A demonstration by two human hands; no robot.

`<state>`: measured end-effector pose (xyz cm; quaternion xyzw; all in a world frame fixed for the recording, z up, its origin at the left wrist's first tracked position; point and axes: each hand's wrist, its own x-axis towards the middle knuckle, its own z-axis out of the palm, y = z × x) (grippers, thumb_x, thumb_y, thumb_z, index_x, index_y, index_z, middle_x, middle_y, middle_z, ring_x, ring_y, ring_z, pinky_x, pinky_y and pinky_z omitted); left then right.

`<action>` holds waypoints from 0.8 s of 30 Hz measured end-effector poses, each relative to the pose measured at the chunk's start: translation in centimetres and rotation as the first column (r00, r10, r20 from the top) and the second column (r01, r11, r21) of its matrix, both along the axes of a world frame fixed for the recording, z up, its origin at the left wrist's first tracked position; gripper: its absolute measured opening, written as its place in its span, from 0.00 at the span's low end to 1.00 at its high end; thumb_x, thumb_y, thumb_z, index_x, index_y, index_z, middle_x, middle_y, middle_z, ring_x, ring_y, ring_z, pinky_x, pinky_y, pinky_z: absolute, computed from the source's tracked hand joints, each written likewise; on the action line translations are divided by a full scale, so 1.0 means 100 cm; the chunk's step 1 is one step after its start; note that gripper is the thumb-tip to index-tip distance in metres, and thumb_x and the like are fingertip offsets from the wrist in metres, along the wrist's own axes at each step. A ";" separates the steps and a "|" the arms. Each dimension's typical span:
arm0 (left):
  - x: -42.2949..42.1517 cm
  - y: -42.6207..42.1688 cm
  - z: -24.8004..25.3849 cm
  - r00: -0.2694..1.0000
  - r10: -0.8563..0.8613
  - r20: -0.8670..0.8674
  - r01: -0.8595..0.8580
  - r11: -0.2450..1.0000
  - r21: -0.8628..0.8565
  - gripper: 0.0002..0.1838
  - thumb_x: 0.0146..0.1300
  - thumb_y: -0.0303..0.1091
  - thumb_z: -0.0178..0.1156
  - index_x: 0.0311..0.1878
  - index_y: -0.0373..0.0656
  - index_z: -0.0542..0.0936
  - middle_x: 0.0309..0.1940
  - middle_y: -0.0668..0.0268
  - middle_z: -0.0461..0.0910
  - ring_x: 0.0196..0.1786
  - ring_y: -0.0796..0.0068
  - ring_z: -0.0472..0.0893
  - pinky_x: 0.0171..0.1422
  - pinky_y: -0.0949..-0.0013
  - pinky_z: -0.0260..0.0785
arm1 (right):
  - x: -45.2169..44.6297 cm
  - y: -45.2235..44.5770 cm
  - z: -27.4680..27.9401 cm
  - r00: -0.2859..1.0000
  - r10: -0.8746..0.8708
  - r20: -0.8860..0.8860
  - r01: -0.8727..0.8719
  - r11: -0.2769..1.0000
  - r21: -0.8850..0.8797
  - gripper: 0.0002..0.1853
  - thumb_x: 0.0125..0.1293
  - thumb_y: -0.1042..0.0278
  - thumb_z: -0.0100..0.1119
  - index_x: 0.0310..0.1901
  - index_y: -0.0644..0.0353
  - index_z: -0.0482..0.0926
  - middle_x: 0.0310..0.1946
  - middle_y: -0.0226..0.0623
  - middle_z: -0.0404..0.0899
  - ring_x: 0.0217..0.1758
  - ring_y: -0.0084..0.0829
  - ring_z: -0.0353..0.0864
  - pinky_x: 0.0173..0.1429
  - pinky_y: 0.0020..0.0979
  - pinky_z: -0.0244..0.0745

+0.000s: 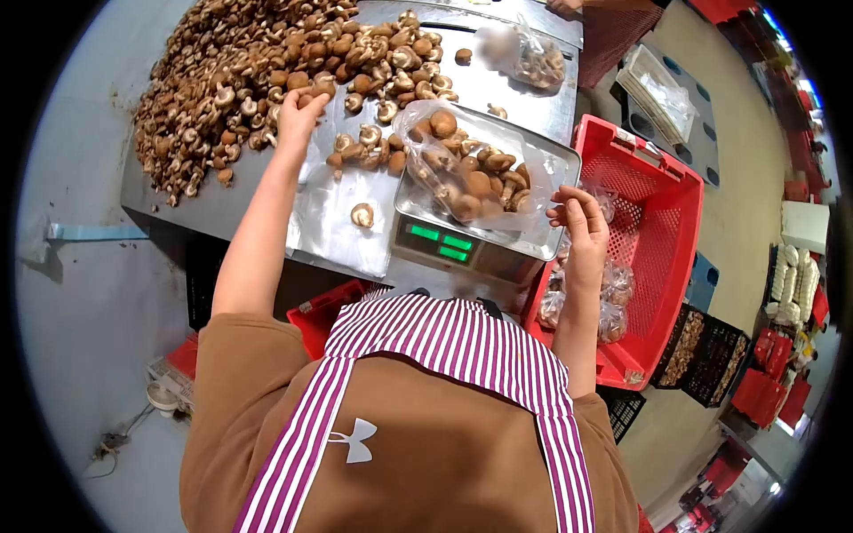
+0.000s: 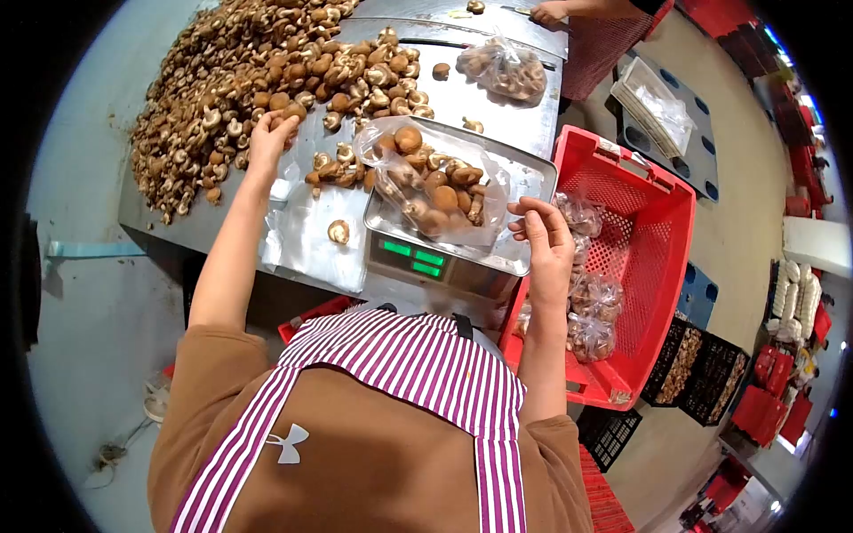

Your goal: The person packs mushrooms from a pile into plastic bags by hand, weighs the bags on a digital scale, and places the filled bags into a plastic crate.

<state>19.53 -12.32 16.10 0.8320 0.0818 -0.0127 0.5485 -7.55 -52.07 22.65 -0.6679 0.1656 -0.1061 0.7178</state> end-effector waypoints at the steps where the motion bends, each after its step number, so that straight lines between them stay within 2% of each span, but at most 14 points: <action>1: 0.006 0.008 -0.002 1.000 -0.015 -0.008 0.015 1.000 -0.002 0.34 0.58 0.42 0.72 0.65 0.37 0.73 0.49 0.59 0.81 0.46 0.73 0.82 0.46 0.70 0.74 | 0.000 0.000 0.000 1.000 -0.001 -0.004 0.001 1.000 -0.008 0.13 0.75 0.66 0.53 0.54 0.63 0.79 0.46 0.37 0.84 0.43 0.22 0.81 0.49 0.25 0.74; 3: 0.011 0.018 -0.012 0.996 -0.024 0.089 0.009 0.987 0.158 0.45 0.57 0.44 0.72 0.74 0.37 0.63 0.64 0.49 0.73 0.63 0.62 0.76 0.63 0.62 0.70 | -0.001 0.001 -0.002 1.000 0.009 -0.013 -0.009 1.000 -0.026 0.13 0.76 0.66 0.53 0.54 0.63 0.79 0.47 0.37 0.84 0.43 0.22 0.81 0.49 0.25 0.74; 4: 0.013 0.022 -0.015 0.996 -0.031 0.088 0.009 0.972 0.235 0.45 0.57 0.43 0.72 0.74 0.38 0.63 0.67 0.49 0.71 0.67 0.61 0.74 0.67 0.58 0.68 | -0.001 0.002 -0.002 1.000 0.012 -0.012 -0.013 0.999 -0.044 0.13 0.76 0.66 0.53 0.55 0.63 0.79 0.47 0.37 0.84 0.43 0.22 0.81 0.49 0.25 0.74; 5: 0.005 0.015 -0.006 0.996 -0.027 0.086 0.006 0.972 0.233 0.45 0.57 0.43 0.72 0.74 0.38 0.63 0.67 0.49 0.71 0.67 0.61 0.74 0.67 0.58 0.68 | -0.002 0.002 -0.002 1.000 0.014 -0.010 -0.015 0.998 -0.060 0.13 0.76 0.66 0.53 0.55 0.63 0.79 0.48 0.37 0.84 0.43 0.22 0.81 0.49 0.25 0.74; 8: -0.038 -0.022 0.036 0.987 -0.161 0.028 0.162 0.986 -0.028 0.41 0.60 0.44 0.70 0.73 0.38 0.65 0.65 0.50 0.73 0.64 0.58 0.76 0.65 0.60 0.71 | -0.005 0.004 0.000 1.000 0.001 0.008 0.000 0.999 -0.053 0.13 0.76 0.66 0.54 0.55 0.63 0.78 0.48 0.37 0.84 0.43 0.22 0.81 0.49 0.26 0.74; 9: -0.051 -0.034 0.045 0.987 -0.161 0.027 0.162 0.986 -0.028 0.41 0.60 0.44 0.70 0.73 0.38 0.65 0.65 0.50 0.73 0.64 0.58 0.76 0.65 0.60 0.71 | -0.006 0.004 0.001 1.000 0.001 0.008 0.000 0.999 -0.053 0.13 0.76 0.66 0.54 0.55 0.63 0.78 0.48 0.37 0.84 0.43 0.22 0.81 0.49 0.26 0.74; 11: -0.073 -0.054 0.057 0.962 -0.274 0.001 0.264 0.927 -0.265 0.39 0.61 0.47 0.69 0.70 0.37 0.67 0.62 0.52 0.74 0.63 0.59 0.76 0.64 0.61 0.72 | -0.007 0.004 0.005 1.000 -0.029 0.003 0.029 0.995 -0.091 0.14 0.75 0.65 0.54 0.56 0.62 0.77 0.48 0.36 0.83 0.44 0.22 0.80 0.49 0.26 0.74; 14: -0.093 -0.078 0.057 0.937 -0.348 -0.008 0.336 0.910 -0.244 0.43 0.58 0.55 0.70 0.69 0.37 0.68 0.59 0.53 0.75 0.61 0.61 0.77 0.63 0.60 0.72 | -0.007 0.005 0.007 1.000 -0.009 0.003 0.009 0.994 -0.110 0.16 0.74 0.64 0.56 0.58 0.62 0.76 0.50 0.36 0.82 0.46 0.23 0.80 0.51 0.27 0.74; 17: -0.095 -0.094 0.038 0.937 -0.348 0.009 0.348 0.935 -0.073 0.45 0.54 0.59 0.73 0.66 0.35 0.71 0.54 0.54 0.77 0.56 0.62 0.78 0.58 0.62 0.73 | -0.003 0.012 0.008 1.000 0.001 0.006 0.000 0.977 -0.215 0.19 0.71 0.64 0.60 0.59 0.62 0.75 0.50 0.37 0.80 0.47 0.25 0.79 0.53 0.29 0.74; 19: -0.097 -0.103 0.043 0.943 -0.327 -0.057 0.331 0.918 0.219 0.36 0.59 0.51 0.71 0.63 0.38 0.74 0.51 0.56 0.80 0.51 0.68 0.80 0.55 0.65 0.74 | -0.002 0.017 0.012 1.000 0.020 -0.005 -0.020 0.946 -0.324 0.21 0.68 0.64 0.63 0.60 0.62 0.75 0.50 0.37 0.79 0.48 0.26 0.79 0.53 0.30 0.75; 20: -0.097 -0.107 0.039 0.953 -0.303 0.025 0.286 0.922 0.262 0.27 0.60 0.48 0.71 0.53 0.36 0.80 0.42 0.59 0.82 0.44 0.71 0.81 0.49 0.66 0.75 | -0.001 0.019 0.011 1.000 0.011 0.001 -0.010 0.944 -0.331 0.22 0.66 0.64 0.65 0.59 0.63 0.75 0.49 0.38 0.80 0.47 0.26 0.79 0.52 0.30 0.75; 21: -0.094 -0.110 0.032 0.951 -0.307 0.031 0.289 0.921 0.261 0.27 0.60 0.48 0.71 0.53 0.36 0.80 0.42 0.59 0.82 0.44 0.71 0.81 0.49 0.66 0.75 | 0.000 0.020 0.013 1.000 0.006 0.006 -0.004 0.943 -0.334 0.22 0.66 0.64 0.65 0.59 0.63 0.75 0.49 0.38 0.80 0.47 0.26 0.79 0.52 0.30 0.75; 23: -0.087 -0.118 0.027 0.928 -0.344 0.144 0.318 0.931 0.178 0.18 0.63 0.42 0.68 0.43 0.35 0.82 0.37 0.63 0.83 0.40 0.74 0.81 0.45 0.69 0.73 | 0.003 0.023 0.015 1.000 0.015 -0.024 -0.023 0.926 -0.377 0.22 0.66 0.63 0.66 0.58 0.63 0.76 0.47 0.38 0.81 0.45 0.27 0.80 0.50 0.30 0.76; 24: -0.087 -0.128 0.024 0.913 -0.351 0.208 0.331 0.935 0.125 0.11 0.66 0.36 0.65 0.40 0.35 0.83 0.33 0.66 0.83 0.37 0.78 0.80 0.41 0.73 0.70 | 0.005 0.024 0.013 1.000 0.010 -0.023 -0.018 0.925 -0.380 0.22 0.66 0.63 0.66 0.58 0.63 0.76 0.47 0.38 0.81 0.45 0.27 0.80 0.50 0.30 0.76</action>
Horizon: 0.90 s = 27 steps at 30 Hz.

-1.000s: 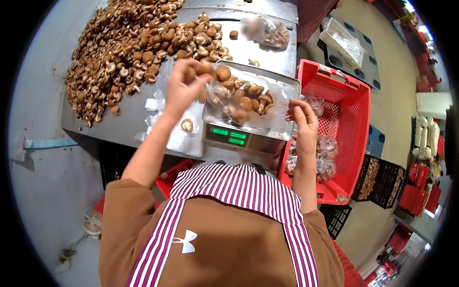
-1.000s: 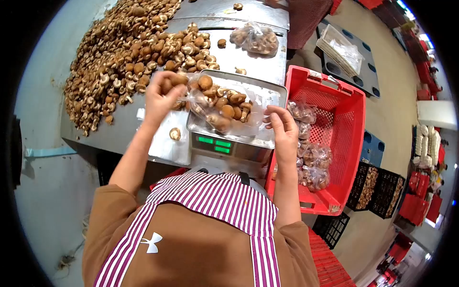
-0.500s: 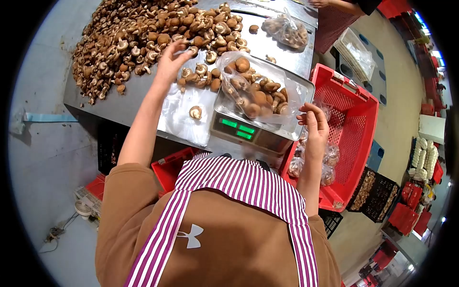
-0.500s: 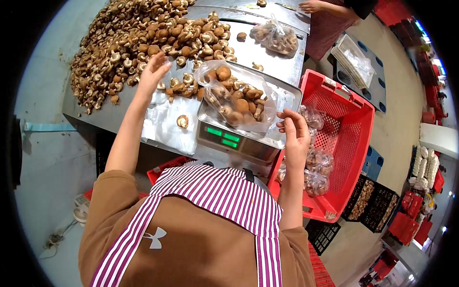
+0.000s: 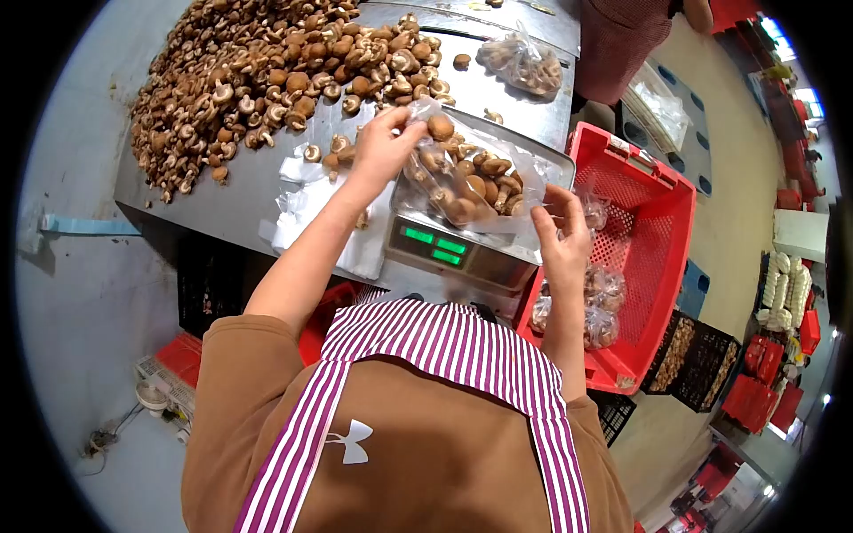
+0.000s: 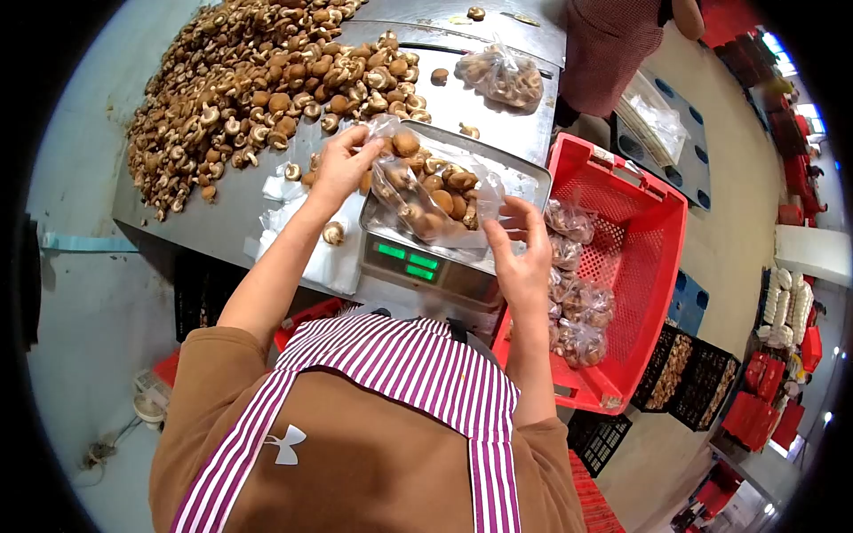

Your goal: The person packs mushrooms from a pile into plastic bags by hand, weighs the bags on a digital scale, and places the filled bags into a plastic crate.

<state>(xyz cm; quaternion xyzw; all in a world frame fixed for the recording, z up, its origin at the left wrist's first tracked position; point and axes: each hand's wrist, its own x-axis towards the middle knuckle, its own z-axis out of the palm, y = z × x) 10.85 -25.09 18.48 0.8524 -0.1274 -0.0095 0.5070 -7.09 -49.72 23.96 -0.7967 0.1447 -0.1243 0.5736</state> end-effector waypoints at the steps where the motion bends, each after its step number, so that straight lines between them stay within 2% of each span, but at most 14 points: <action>1: -0.011 -0.016 0.024 0.982 -0.069 -0.176 0.024 0.968 -0.250 0.09 0.68 0.33 0.62 0.40 0.36 0.83 0.33 0.68 0.83 0.36 0.81 0.80 0.39 0.75 0.70 | 0.002 0.000 -0.005 1.000 0.000 0.000 0.000 1.000 -0.018 0.19 0.66 0.65 0.65 0.55 0.64 0.77 0.44 0.38 0.81 0.44 0.26 0.80 0.49 0.30 0.76; 3: -0.031 -0.041 0.060 0.948 -0.242 -0.208 0.118 0.872 -0.475 0.08 0.70 0.31 0.60 0.41 0.35 0.83 0.35 0.68 0.83 0.34 0.81 0.80 0.39 0.74 0.73 | 0.007 0.000 -0.014 1.000 -0.002 0.004 0.002 0.999 -0.055 0.11 0.67 0.70 0.63 0.49 0.65 0.79 0.39 0.37 0.82 0.42 0.26 0.80 0.47 0.28 0.75; 5: -0.052 -0.052 0.097 0.940 -0.338 0.033 0.309 0.809 -0.500 0.08 0.70 0.30 0.59 0.41 0.36 0.82 0.33 0.69 0.81 0.31 0.83 0.79 0.32 0.77 0.71 | 0.009 0.002 -0.011 0.999 -0.032 0.042 0.033 0.999 -0.043 0.07 0.70 0.72 0.60 0.44 0.66 0.79 0.36 0.35 0.82 0.42 0.24 0.79 0.47 0.26 0.74; 6: -0.056 -0.051 0.107 0.914 -0.407 0.001 0.322 0.723 -0.611 0.07 0.71 0.28 0.57 0.44 0.37 0.83 0.34 0.69 0.82 0.30 0.86 0.79 0.31 0.80 0.72 | 0.010 0.003 -0.004 0.992 -0.097 0.077 0.094 0.994 0.047 0.07 0.71 0.71 0.59 0.44 0.66 0.79 0.36 0.34 0.82 0.41 0.23 0.79 0.47 0.26 0.74; 8: -0.051 -0.039 0.102 0.944 -0.297 -0.146 0.163 0.803 -0.574 0.10 0.71 0.28 0.57 0.52 0.41 0.83 0.37 0.69 0.83 0.27 0.87 0.78 0.30 0.82 0.73 | 0.008 0.001 -0.001 0.973 -0.190 0.131 0.165 0.970 0.180 0.07 0.74 0.70 0.57 0.41 0.66 0.78 0.35 0.30 0.80 0.40 0.20 0.77 0.47 0.24 0.72; 10: -0.038 -0.020 0.081 0.939 -0.264 -0.221 0.137 0.876 -0.463 0.16 0.71 0.29 0.57 0.60 0.44 0.81 0.43 0.68 0.83 0.26 0.88 0.76 0.27 0.81 0.72 | 0.003 -0.010 -0.012 0.976 -0.189 0.112 0.170 0.973 0.157 0.07 0.73 0.71 0.57 0.41 0.66 0.77 0.35 0.30 0.80 0.40 0.20 0.76 0.46 0.23 0.72; 13: -0.050 -0.003 0.059 0.913 -0.264 -0.310 0.119 0.902 -0.416 0.18 0.72 0.31 0.57 0.63 0.39 0.77 0.47 0.67 0.84 0.23 0.85 0.76 0.26 0.78 0.72 | -0.002 -0.015 -0.020 0.979 -0.188 0.078 0.174 0.972 0.157 0.06 0.73 0.71 0.57 0.41 0.66 0.77 0.34 0.29 0.78 0.39 0.19 0.75 0.45 0.23 0.71; 17: -0.058 0.003 0.045 0.900 -0.274 -0.338 0.093 0.880 -0.465 0.21 0.72 0.31 0.57 0.67 0.41 0.74 0.51 0.66 0.83 0.23 0.86 0.75 0.26 0.78 0.72 | -0.003 -0.013 -0.019 0.979 -0.202 0.037 0.192 0.964 0.184 0.06 0.72 0.71 0.58 0.43 0.66 0.77 0.36 0.31 0.79 0.40 0.21 0.76 0.48 0.24 0.72; 18: -0.060 0.002 0.044 0.895 -0.270 -0.354 0.080 0.880 -0.468 0.21 0.72 0.29 0.57 0.67 0.42 0.74 0.56 0.66 0.82 0.25 0.87 0.75 0.26 0.79 0.72 | 0.000 -0.011 -0.015 0.980 -0.197 0.037 0.187 0.965 0.184 0.06 0.72 0.71 0.58 0.43 0.66 0.77 0.36 0.31 0.79 0.40 0.21 0.76 0.48 0.24 0.72; 20: -0.064 -0.004 0.053 0.895 -0.290 -0.339 0.095 0.867 -0.489 0.22 0.71 0.28 0.56 0.68 0.42 0.74 0.59 0.66 0.80 0.26 0.87 0.76 0.26 0.80 0.72 | 0.006 -0.002 -0.002 0.954 -0.240 0.181 0.250 0.968 -0.037 0.06 0.71 0.75 0.57 0.45 0.66 0.77 0.41 0.36 0.80 0.44 0.27 0.78 0.53 0.28 0.73; 21: -0.066 -0.006 0.058 0.894 -0.311 -0.324 0.113 0.854 -0.508 0.22 0.71 0.27 0.56 0.68 0.42 0.74 0.61 0.67 0.79 0.27 0.88 0.76 0.26 0.81 0.72 | 0.009 0.004 0.010 0.955 -0.235 0.182 0.246 0.969 -0.038 0.06 0.71 0.75 0.57 0.45 0.66 0.77 0.41 0.36 0.80 0.44 0.27 0.78 0.53 0.28 0.73; 23: -0.069 -0.012 0.062 0.889 -0.322 -0.327 0.134 0.863 -0.487 0.22 0.70 0.26 0.56 0.68 0.42 0.74 0.66 0.68 0.75 0.29 0.88 0.77 0.26 0.82 0.73 | 0.013 0.018 0.038 0.892 -0.116 0.437 0.203 0.966 -0.158 0.09 0.68 0.80 0.54 0.48 0.66 0.77 0.44 0.40 0.80 0.47 0.33 0.79 0.57 0.32 0.74; 24: -0.071 -0.017 0.064 0.904 -0.330 -0.271 0.177 0.867 -0.466 0.23 0.70 0.25 0.56 0.68 0.42 0.74 0.66 0.66 0.75 0.30 0.88 0.77 0.26 0.82 0.73 | 0.014 0.025 0.044 0.877 -0.024 0.481 0.109 0.983 -0.150 0.12 0.64 0.84 0.53 0.48 0.65 0.76 0.45 0.40 0.80 0.49 0.34 0.79 0.57 0.34 0.74; 27: -0.081 -0.033 0.080 0.887 -0.409 -0.214 0.271 0.836 -0.477 0.24 0.68 0.22 0.56 0.68 0.40 0.73 0.71 0.60 0.70 0.34 0.86 0.80 0.30 0.81 0.75 | 0.027 0.048 0.053 0.881 0.362 0.304 -0.306 0.927 -0.217 0.16 0.59 0.85 0.56 0.49 0.64 0.76 0.47 0.45 0.78 0.49 0.42 0.79 0.55 0.35 0.75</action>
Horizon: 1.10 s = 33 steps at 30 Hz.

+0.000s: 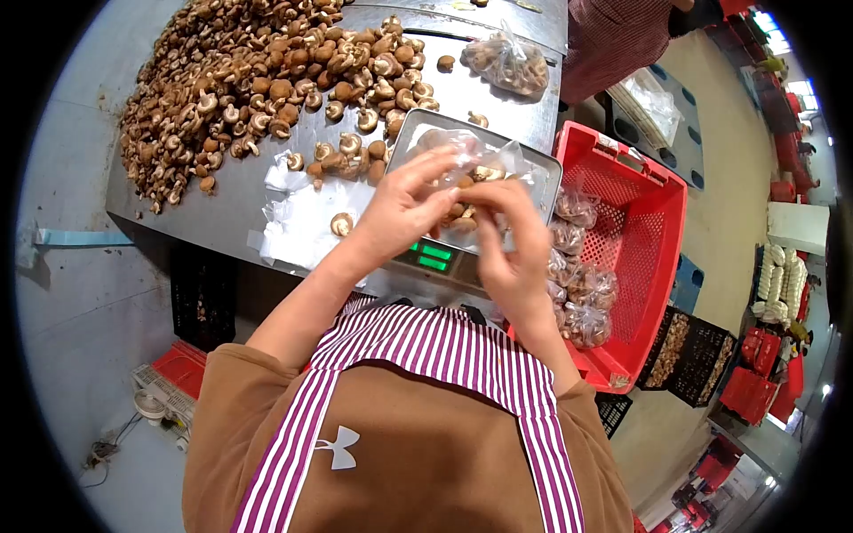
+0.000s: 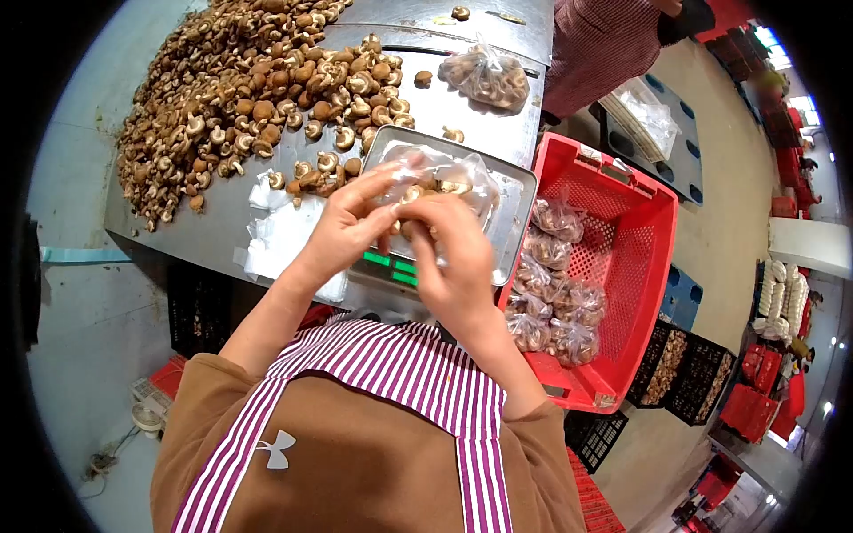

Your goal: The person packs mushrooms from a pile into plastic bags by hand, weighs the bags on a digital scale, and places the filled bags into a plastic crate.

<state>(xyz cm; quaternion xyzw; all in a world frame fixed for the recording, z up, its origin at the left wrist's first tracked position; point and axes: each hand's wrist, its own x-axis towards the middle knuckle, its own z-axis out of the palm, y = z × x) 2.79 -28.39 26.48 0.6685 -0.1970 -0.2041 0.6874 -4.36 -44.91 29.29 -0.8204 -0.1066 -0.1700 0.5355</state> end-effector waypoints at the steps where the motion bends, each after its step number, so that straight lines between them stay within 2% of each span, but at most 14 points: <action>1: 0.000 -0.004 -0.002 0.998 -0.010 0.062 0.011 1.000 -0.015 0.24 0.68 0.22 0.56 0.68 0.40 0.72 0.71 0.61 0.69 0.33 0.86 0.80 0.31 0.80 0.75 | 0.007 0.001 -0.007 1.000 0.001 0.000 -0.001 1.000 -0.001 0.16 0.59 0.85 0.56 0.49 0.64 0.76 0.47 0.45 0.78 0.49 0.42 0.79 0.55 0.35 0.75; 3: 0.003 -0.005 -0.005 0.992 -0.014 0.129 0.018 0.999 -0.031 0.25 0.68 0.22 0.56 0.69 0.39 0.72 0.71 0.61 0.68 0.33 0.86 0.80 0.31 0.79 0.75 | 0.025 0.000 -0.039 0.988 -0.152 0.004 0.141 0.903 -0.407 0.17 0.58 0.83 0.58 0.50 0.63 0.78 0.45 0.47 0.79 0.49 0.46 0.79 0.53 0.40 0.76; 5: 0.004 0.002 -0.006 0.988 0.118 -0.104 -0.128 0.986 -0.103 0.22 0.68 0.22 0.58 0.65 0.31 0.72 0.65 0.58 0.71 0.31 0.83 0.80 0.33 0.79 0.75 | 0.036 -0.011 -0.075 0.976 -0.218 -0.006 0.185 0.841 -0.509 0.16 0.57 0.81 0.58 0.49 0.62 0.80 0.45 0.47 0.80 0.50 0.48 0.78 0.53 0.43 0.75; 10: 0.011 0.024 -0.032 0.952 0.284 -0.112 -0.283 0.959 0.028 0.20 0.70 0.23 0.56 0.65 0.34 0.73 0.42 0.67 0.83 0.34 0.83 0.79 0.39 0.76 0.76 | 0.051 -0.039 -0.102 0.965 -0.263 0.012 0.213 0.753 -0.623 0.12 0.60 0.78 0.60 0.46 0.60 0.83 0.43 0.46 0.82 0.46 0.49 0.81 0.52 0.42 0.76; 13: 0.012 0.036 -0.041 0.949 0.300 0.102 -0.312 0.939 0.143 0.12 0.69 0.25 0.57 0.54 0.34 0.80 0.37 0.70 0.83 0.40 0.84 0.79 0.48 0.77 0.71 | 0.050 -0.043 -0.093 0.942 -0.320 -0.104 0.261 0.889 -0.375 0.07 0.63 0.73 0.61 0.43 0.62 0.82 0.38 0.46 0.82 0.43 0.49 0.81 0.49 0.42 0.76; 14: 0.011 0.039 -0.043 0.946 0.308 0.099 -0.320 0.937 0.144 0.12 0.69 0.25 0.57 0.54 0.34 0.80 0.37 0.70 0.83 0.40 0.84 0.79 0.48 0.77 0.71 | 0.048 -0.043 -0.083 0.919 -0.372 -0.129 0.289 0.860 -0.421 0.08 0.65 0.72 0.61 0.43 0.63 0.82 0.38 0.46 0.84 0.41 0.47 0.83 0.47 0.40 0.77; 16: 0.010 0.045 -0.047 0.938 0.307 0.161 -0.333 0.926 0.180 0.08 0.69 0.25 0.57 0.48 0.35 0.81 0.36 0.71 0.83 0.39 0.85 0.78 0.47 0.78 0.70 | 0.047 -0.038 -0.054 0.904 -0.243 -0.351 0.195 0.967 -0.166 0.09 0.67 0.69 0.60 0.44 0.63 0.83 0.38 0.46 0.85 0.38 0.42 0.84 0.44 0.37 0.77; 20: 0.009 0.049 -0.069 0.940 0.340 0.028 -0.339 0.924 0.177 0.07 0.69 0.26 0.58 0.45 0.35 0.81 0.33 0.71 0.82 0.39 0.86 0.78 0.47 0.78 0.70 | 0.079 -0.018 -0.004 0.799 -0.075 -0.597 -0.015 0.989 -0.144 0.16 0.71 0.65 0.59 0.54 0.65 0.80 0.41 0.45 0.85 0.36 0.32 0.85 0.42 0.31 0.78; 22: 0.007 0.049 -0.077 0.943 0.333 -0.003 -0.327 0.927 0.181 0.06 0.69 0.27 0.59 0.45 0.36 0.81 0.33 0.71 0.82 0.39 0.85 0.78 0.47 0.77 0.70 | 0.092 0.001 0.011 0.876 0.255 -0.411 -0.053 0.896 0.441 0.23 0.74 0.61 0.57 0.64 0.67 0.72 0.51 0.46 0.82 0.43 0.29 0.84 0.46 0.28 0.80; 24: 0.003 0.049 -0.078 0.937 0.350 0.013 -0.345 0.915 0.207 0.06 0.68 0.27 0.59 0.44 0.36 0.81 0.33 0.71 0.82 0.38 0.84 0.78 0.47 0.77 0.71 | 0.100 0.017 0.027 0.943 0.295 -0.154 -0.177 0.836 0.520 0.27 0.75 0.60 0.56 0.68 0.69 0.66 0.59 0.48 0.77 0.51 0.30 0.83 0.51 0.28 0.80; 26: 0.002 0.052 -0.073 0.933 0.358 0.026 -0.355 0.911 0.210 0.07 0.67 0.28 0.60 0.45 0.36 0.81 0.33 0.71 0.82 0.38 0.83 0.78 0.47 0.76 0.71 | 0.095 0.012 0.029 0.955 0.266 -0.129 -0.175 0.861 0.477 0.26 0.73 0.62 0.58 0.67 0.67 0.68 0.60 0.49 0.76 0.58 0.33 0.80 0.57 0.33 0.79; 28: 0.003 0.058 -0.069 0.914 0.374 0.154 -0.404 0.865 0.296 0.10 0.64 0.28 0.63 0.47 0.37 0.81 0.34 0.71 0.82 0.38 0.83 0.77 0.47 0.75 0.71 | 0.078 -0.001 0.018 0.999 -0.008 -0.052 0.002 0.994 -0.113 0.27 0.70 0.63 0.62 0.66 0.66 0.69 0.61 0.48 0.75 0.60 0.39 0.79 0.62 0.38 0.76; 30: 0.002 0.063 -0.065 0.911 0.373 0.176 -0.411 0.852 0.324 0.11 0.62 0.29 0.65 0.47 0.37 0.81 0.35 0.70 0.82 0.39 0.82 0.77 0.48 0.74 0.71 | 0.055 -0.016 0.007 0.979 -0.200 0.031 0.194 0.882 -0.431 0.29 0.66 0.61 0.65 0.65 0.63 0.71 0.62 0.50 0.74 0.68 0.46 0.72 0.71 0.45 0.65; 33: 0.002 0.065 -0.059 0.903 0.352 0.247 -0.422 0.837 0.348 0.14 0.60 0.29 0.67 0.48 0.37 0.82 0.36 0.69 0.82 0.40 0.79 0.77 0.49 0.72 0.71 | 0.020 -0.045 -0.015 0.937 -0.345 0.058 0.312 0.749 -0.584 0.29 0.66 0.61 0.65 0.65 0.63 0.71 0.62 0.50 0.74 0.69 0.45 0.70 0.72 0.45 0.64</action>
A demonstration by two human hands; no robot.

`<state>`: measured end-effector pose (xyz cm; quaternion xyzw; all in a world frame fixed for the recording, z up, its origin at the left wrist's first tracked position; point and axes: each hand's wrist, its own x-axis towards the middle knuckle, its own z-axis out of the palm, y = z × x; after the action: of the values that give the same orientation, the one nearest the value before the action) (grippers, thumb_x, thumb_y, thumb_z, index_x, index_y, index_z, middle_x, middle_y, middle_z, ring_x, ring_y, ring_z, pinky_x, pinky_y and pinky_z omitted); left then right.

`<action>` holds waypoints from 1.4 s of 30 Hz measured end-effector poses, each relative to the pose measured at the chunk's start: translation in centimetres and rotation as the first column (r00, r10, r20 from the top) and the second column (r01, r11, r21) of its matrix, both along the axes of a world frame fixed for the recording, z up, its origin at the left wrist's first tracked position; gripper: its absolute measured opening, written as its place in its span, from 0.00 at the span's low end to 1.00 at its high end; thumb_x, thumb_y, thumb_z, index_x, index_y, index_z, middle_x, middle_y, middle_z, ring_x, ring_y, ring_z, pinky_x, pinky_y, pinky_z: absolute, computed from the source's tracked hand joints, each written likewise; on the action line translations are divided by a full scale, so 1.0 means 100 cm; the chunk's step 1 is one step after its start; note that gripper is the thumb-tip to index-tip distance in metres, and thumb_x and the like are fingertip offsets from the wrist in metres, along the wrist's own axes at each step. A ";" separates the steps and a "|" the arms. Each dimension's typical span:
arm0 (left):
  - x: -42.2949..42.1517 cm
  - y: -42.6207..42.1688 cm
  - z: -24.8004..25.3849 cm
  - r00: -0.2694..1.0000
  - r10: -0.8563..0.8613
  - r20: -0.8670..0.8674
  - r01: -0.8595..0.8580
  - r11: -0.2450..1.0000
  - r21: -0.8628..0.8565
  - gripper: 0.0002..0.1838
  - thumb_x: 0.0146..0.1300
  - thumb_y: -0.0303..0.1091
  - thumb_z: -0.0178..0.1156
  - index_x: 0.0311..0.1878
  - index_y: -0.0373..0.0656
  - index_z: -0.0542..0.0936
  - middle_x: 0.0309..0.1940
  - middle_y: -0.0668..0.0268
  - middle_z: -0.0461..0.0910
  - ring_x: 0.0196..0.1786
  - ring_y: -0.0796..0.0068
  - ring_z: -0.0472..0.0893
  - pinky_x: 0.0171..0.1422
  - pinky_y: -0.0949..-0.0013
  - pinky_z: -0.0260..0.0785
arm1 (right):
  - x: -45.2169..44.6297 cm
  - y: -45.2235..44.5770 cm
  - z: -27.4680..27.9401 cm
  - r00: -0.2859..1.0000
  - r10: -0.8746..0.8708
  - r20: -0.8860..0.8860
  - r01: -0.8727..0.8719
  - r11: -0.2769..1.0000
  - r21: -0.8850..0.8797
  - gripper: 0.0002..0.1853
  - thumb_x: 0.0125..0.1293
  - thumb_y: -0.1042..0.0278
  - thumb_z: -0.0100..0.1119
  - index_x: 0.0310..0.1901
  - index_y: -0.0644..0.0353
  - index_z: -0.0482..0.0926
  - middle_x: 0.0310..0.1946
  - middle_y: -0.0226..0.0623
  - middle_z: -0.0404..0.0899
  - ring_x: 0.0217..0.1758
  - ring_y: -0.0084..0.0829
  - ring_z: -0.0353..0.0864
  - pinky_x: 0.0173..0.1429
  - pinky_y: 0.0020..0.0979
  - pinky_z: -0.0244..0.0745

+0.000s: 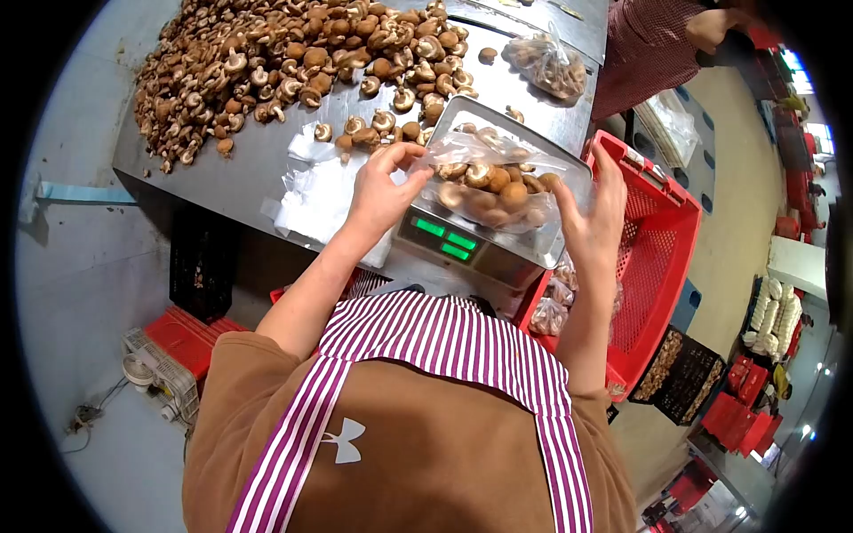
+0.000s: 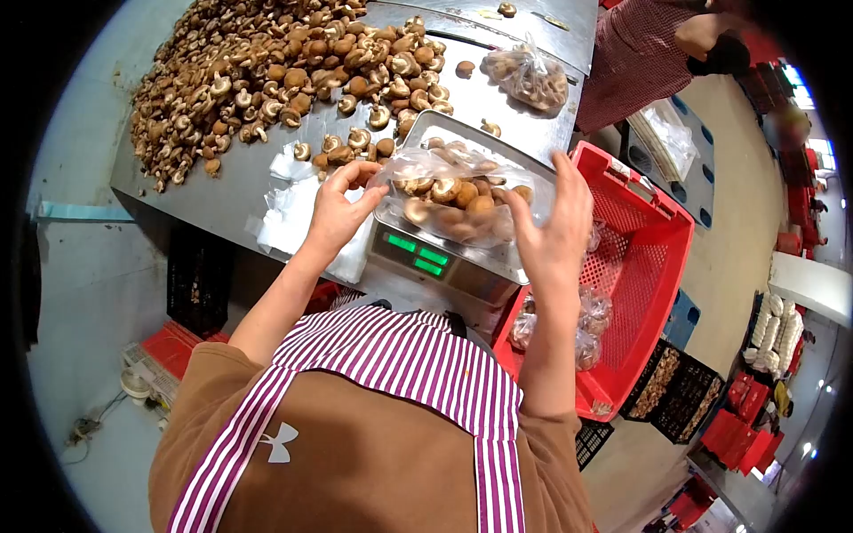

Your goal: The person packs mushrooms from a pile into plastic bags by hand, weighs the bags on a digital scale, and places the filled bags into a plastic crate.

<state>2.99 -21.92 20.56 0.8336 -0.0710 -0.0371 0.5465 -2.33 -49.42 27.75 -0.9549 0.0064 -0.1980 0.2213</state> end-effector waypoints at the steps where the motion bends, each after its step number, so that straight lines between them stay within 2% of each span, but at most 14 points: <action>1: 0.000 0.000 0.002 0.999 -0.009 0.044 0.009 1.000 0.020 0.14 0.59 0.29 0.68 0.48 0.37 0.82 0.37 0.68 0.82 0.41 0.78 0.77 0.49 0.72 0.71 | -0.011 -0.014 -0.012 0.993 -0.089 -0.074 0.092 0.995 0.036 0.28 0.66 0.62 0.65 0.65 0.62 0.71 0.62 0.49 0.74 0.68 0.44 0.71 0.71 0.44 0.65; 7: 0.005 -0.010 0.001 0.994 -0.026 0.105 0.023 0.999 0.035 0.14 0.57 0.29 0.68 0.46 0.36 0.82 0.36 0.67 0.81 0.40 0.77 0.77 0.49 0.71 0.71 | -0.041 -0.008 -0.006 0.967 -0.252 -0.046 0.252 0.904 0.344 0.19 0.66 0.69 0.63 0.57 0.63 0.77 0.54 0.44 0.79 0.59 0.38 0.78 0.63 0.39 0.73; 11: 0.009 -0.020 0.002 0.985 -0.051 -0.166 0.005 0.964 -0.266 0.10 0.66 0.33 0.64 0.44 0.36 0.83 0.33 0.68 0.81 0.33 0.80 0.78 0.41 0.72 0.72 | -0.021 0.044 -0.004 0.966 0.242 0.090 -0.257 0.870 0.421 0.11 0.63 0.77 0.62 0.48 0.64 0.80 0.41 0.43 0.83 0.48 0.42 0.82 0.54 0.37 0.76; 15: 0.006 -0.031 0.025 0.986 -0.063 -0.155 -0.029 0.849 -0.528 0.10 0.73 0.32 0.57 0.50 0.37 0.81 0.28 0.71 0.80 0.30 0.85 0.75 0.38 0.77 0.70 | 0.001 0.052 -0.040 0.952 0.239 -0.192 -0.218 0.968 0.124 0.07 0.61 0.73 0.63 0.40 0.62 0.78 0.41 0.47 0.83 0.46 0.46 0.82 0.47 0.43 0.77; 17: 0.009 -0.029 0.026 0.988 -0.066 -0.142 -0.022 0.842 -0.539 0.12 0.74 0.32 0.54 0.52 0.36 0.81 0.29 0.70 0.81 0.31 0.83 0.77 0.39 0.77 0.72 | 0.006 0.051 -0.043 0.834 0.049 -0.549 -0.016 0.998 0.064 0.10 0.60 0.71 0.65 0.40 0.62 0.76 0.37 0.48 0.81 0.45 0.46 0.82 0.45 0.44 0.77; 19: 0.008 -0.026 0.024 0.990 -0.113 -0.090 0.046 0.838 -0.544 0.12 0.74 0.32 0.54 0.51 0.36 0.81 0.32 0.69 0.81 0.33 0.83 0.77 0.40 0.77 0.72 | 0.011 0.052 -0.054 0.841 0.057 -0.538 -0.027 0.998 0.065 0.12 0.60 0.68 0.65 0.43 0.61 0.77 0.39 0.48 0.80 0.45 0.47 0.81 0.44 0.45 0.77; 21: 0.008 -0.030 0.022 0.990 -0.095 -0.103 0.021 0.827 -0.561 0.09 0.73 0.32 0.56 0.47 0.37 0.80 0.29 0.72 0.78 0.31 0.85 0.77 0.39 0.78 0.70 | 0.019 0.057 -0.060 0.965 0.137 -0.225 -0.130 0.991 0.044 0.14 0.61 0.69 0.62 0.49 0.59 0.78 0.44 0.47 0.80 0.46 0.46 0.81 0.45 0.44 0.78; 25: 0.008 -0.030 0.022 0.989 -0.101 -0.105 0.026 0.828 -0.559 0.07 0.72 0.33 0.58 0.41 0.39 0.78 0.28 0.72 0.79 0.31 0.86 0.77 0.38 0.79 0.69 | 0.037 0.056 -0.088 0.948 0.258 -0.187 -0.303 0.913 -0.274 0.20 0.61 0.68 0.63 0.56 0.58 0.78 0.47 0.42 0.80 0.47 0.45 0.80 0.51 0.44 0.76; 30: 0.013 -0.018 0.020 0.979 -0.089 -0.183 -0.016 0.863 -0.506 0.07 0.72 0.32 0.57 0.44 0.38 0.78 0.39 0.66 0.85 0.35 0.82 0.78 0.44 0.75 0.73 | 0.032 0.030 -0.032 0.893 0.296 -0.339 -0.221 0.945 0.243 0.15 0.64 0.59 0.62 0.48 0.59 0.83 0.35 0.46 0.85 0.39 0.46 0.84 0.46 0.44 0.77; 33: 0.013 -0.017 0.016 0.978 -0.102 -0.185 -0.004 0.867 -0.499 0.06 0.71 0.31 0.58 0.43 0.38 0.78 0.41 0.64 0.86 0.35 0.82 0.79 0.44 0.75 0.73 | 0.049 0.021 0.019 0.780 0.218 -0.587 -0.088 0.966 0.242 0.20 0.68 0.54 0.61 0.50 0.65 0.82 0.35 0.47 0.86 0.37 0.38 0.86 0.40 0.40 0.78; 35: 0.012 -0.022 0.013 0.974 -0.126 -0.189 0.014 0.864 -0.502 0.06 0.71 0.31 0.58 0.43 0.38 0.78 0.41 0.64 0.86 0.35 0.82 0.79 0.44 0.75 0.73 | 0.068 0.020 0.017 0.881 0.397 -0.258 -0.141 0.741 0.656 0.24 0.70 0.53 0.60 0.58 0.66 0.78 0.39 0.48 0.86 0.41 0.33 0.86 0.40 0.36 0.78; 39: 0.010 -0.026 0.014 0.971 -0.153 -0.183 0.036 0.851 -0.523 0.06 0.71 0.32 0.59 0.42 0.38 0.79 0.41 0.64 0.86 0.36 0.83 0.79 0.44 0.76 0.73 | 0.068 0.039 0.038 0.929 0.370 0.013 -0.250 0.600 0.760 0.30 0.69 0.58 0.62 0.66 0.66 0.68 0.52 0.50 0.81 0.53 0.35 0.82 0.55 0.35 0.77; 41: 0.012 -0.022 0.016 0.971 -0.157 -0.180 0.049 0.868 -0.493 0.06 0.71 0.31 0.59 0.43 0.38 0.79 0.41 0.64 0.86 0.37 0.83 0.79 0.44 0.75 0.74 | 0.057 0.028 0.034 0.964 0.256 0.067 -0.260 0.962 0.077 0.32 0.67 0.58 0.65 0.67 0.65 0.68 0.58 0.50 0.77 0.63 0.42 0.75 0.68 0.42 0.69; 42: 0.012 -0.021 0.017 0.975 -0.147 -0.169 0.046 0.870 -0.490 0.06 0.71 0.31 0.59 0.43 0.38 0.79 0.40 0.64 0.86 0.38 0.82 0.80 0.44 0.75 0.74 | 0.047 0.020 0.025 0.979 0.201 0.017 -0.202 0.979 0.038 0.36 0.63 0.57 0.68 0.69 0.64 0.67 0.61 0.50 0.75 0.69 0.45 0.69 0.72 0.46 0.62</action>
<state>4.15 -23.97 22.23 0.6580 -0.0643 -0.1296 0.7390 2.34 -47.42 30.28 -0.9447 -0.0878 -0.1806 0.2591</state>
